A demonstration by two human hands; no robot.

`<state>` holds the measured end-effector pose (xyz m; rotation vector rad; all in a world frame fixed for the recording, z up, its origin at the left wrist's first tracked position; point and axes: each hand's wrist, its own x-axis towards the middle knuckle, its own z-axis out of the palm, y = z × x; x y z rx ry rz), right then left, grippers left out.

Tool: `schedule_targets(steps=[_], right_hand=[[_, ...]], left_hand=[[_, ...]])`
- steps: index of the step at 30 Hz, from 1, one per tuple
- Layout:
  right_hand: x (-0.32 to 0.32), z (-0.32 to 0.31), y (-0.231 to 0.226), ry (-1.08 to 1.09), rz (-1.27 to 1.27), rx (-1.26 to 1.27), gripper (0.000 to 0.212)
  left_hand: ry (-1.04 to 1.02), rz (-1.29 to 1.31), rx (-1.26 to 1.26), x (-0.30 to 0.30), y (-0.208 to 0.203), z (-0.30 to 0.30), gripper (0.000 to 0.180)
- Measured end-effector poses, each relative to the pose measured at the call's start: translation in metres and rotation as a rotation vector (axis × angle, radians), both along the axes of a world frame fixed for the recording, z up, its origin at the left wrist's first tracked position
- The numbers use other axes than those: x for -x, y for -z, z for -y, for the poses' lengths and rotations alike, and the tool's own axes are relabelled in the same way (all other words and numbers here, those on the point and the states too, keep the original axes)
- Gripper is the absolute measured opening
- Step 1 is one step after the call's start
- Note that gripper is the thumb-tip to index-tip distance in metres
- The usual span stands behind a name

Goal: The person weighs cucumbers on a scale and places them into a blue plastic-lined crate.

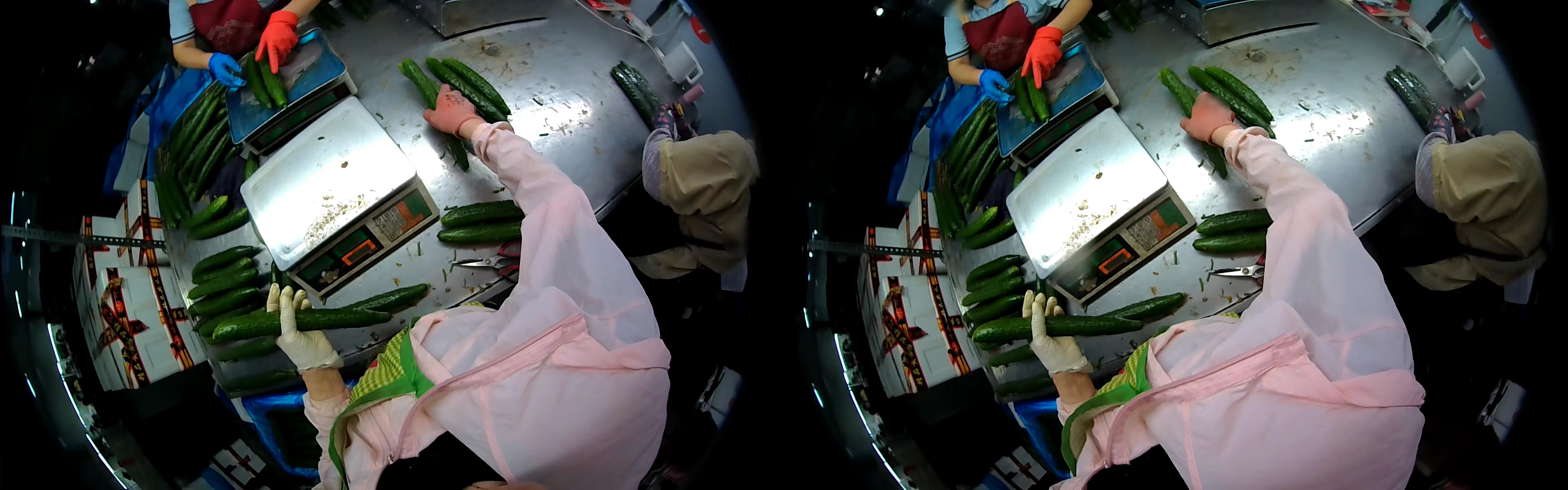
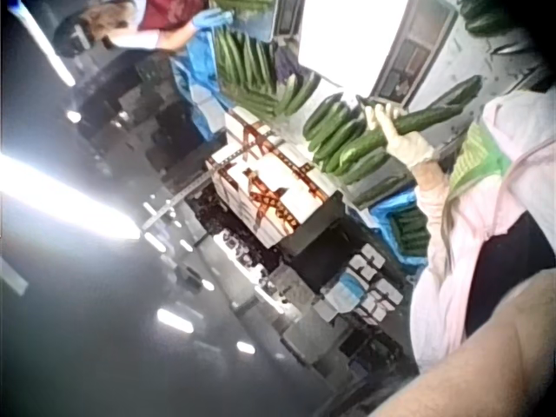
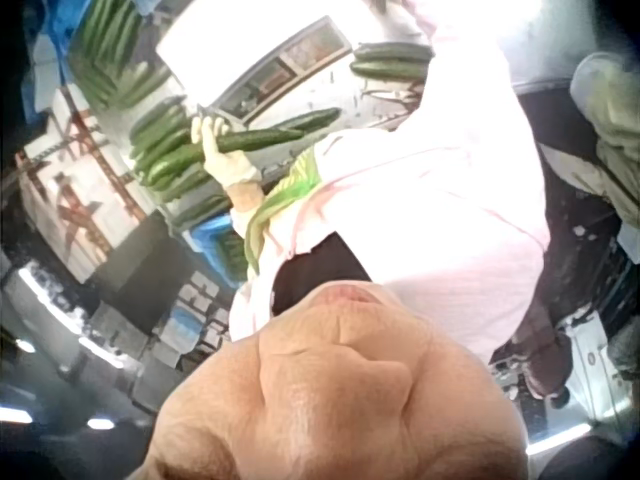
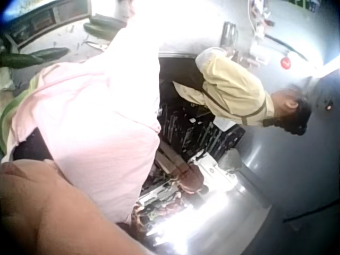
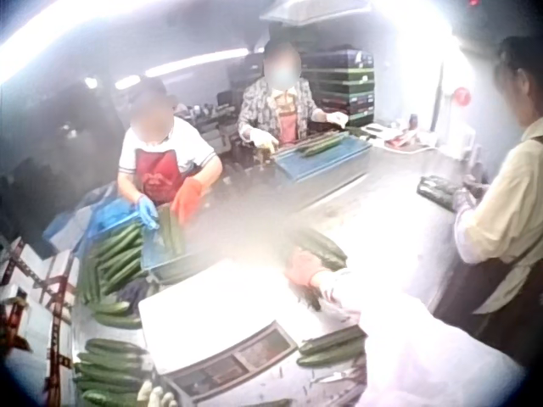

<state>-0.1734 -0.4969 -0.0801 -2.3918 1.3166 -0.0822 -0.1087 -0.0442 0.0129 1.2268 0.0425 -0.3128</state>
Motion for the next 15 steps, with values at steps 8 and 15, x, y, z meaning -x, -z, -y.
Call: schedule_targets(steps=[8, 15], right_hand=[[-0.023, 0.030, 0.036, 0.086, -0.186, 0.241, 0.073], [-0.019, -0.003, 0.006, 0.001, -0.237, 0.387, 0.066]], left_hand=[[-0.072, 0.030, -0.055, 0.000, -0.005, 0.002, 0.036], [-0.185, -0.155, 0.223, -0.007, 0.008, -0.021, 0.037]])
